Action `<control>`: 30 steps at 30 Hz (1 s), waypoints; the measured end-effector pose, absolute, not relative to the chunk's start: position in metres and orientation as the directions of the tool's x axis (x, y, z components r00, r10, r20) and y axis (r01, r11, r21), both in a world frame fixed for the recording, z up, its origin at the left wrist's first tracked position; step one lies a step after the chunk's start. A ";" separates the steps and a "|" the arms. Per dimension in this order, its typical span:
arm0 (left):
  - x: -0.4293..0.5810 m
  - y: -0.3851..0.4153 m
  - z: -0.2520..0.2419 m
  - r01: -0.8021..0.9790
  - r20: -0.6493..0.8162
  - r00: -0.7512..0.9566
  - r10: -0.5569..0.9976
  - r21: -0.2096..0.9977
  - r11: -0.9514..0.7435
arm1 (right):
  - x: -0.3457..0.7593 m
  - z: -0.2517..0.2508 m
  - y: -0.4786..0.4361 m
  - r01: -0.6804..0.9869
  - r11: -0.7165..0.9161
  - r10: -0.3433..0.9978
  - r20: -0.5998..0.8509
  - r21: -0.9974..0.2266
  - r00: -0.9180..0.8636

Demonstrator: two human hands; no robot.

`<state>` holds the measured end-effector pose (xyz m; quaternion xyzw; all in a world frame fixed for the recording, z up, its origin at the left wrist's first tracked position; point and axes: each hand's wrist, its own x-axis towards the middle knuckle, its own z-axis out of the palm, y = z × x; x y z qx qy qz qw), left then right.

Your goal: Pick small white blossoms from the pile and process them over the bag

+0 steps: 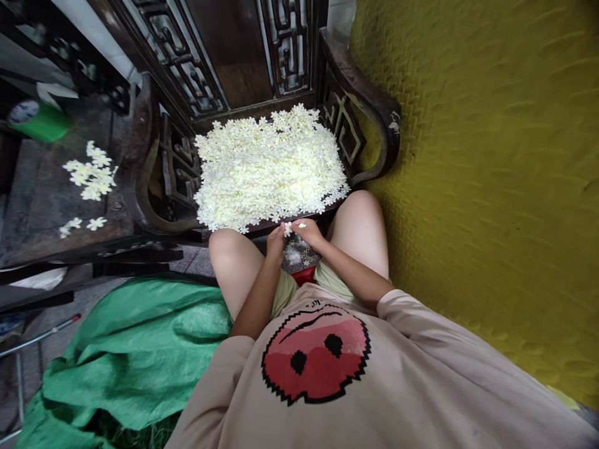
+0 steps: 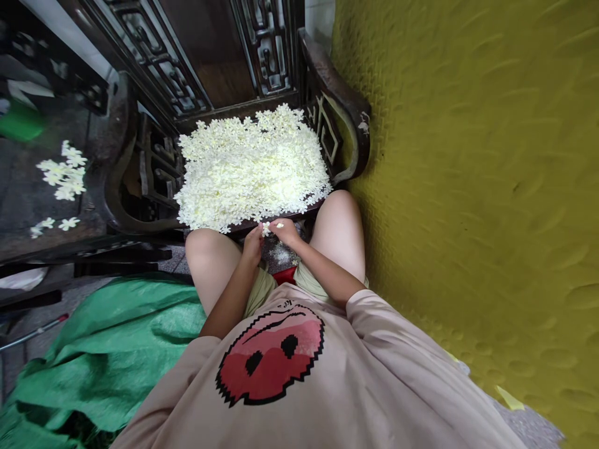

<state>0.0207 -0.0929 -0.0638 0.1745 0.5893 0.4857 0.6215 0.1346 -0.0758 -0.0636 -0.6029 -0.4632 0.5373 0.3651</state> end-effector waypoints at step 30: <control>0.030 -0.096 -0.071 -0.593 -0.535 -0.013 0.845 0.684 0.424 | 0.133 -0.060 -0.076 -0.248 -0.543 0.839 -0.532 -0.802 -0.115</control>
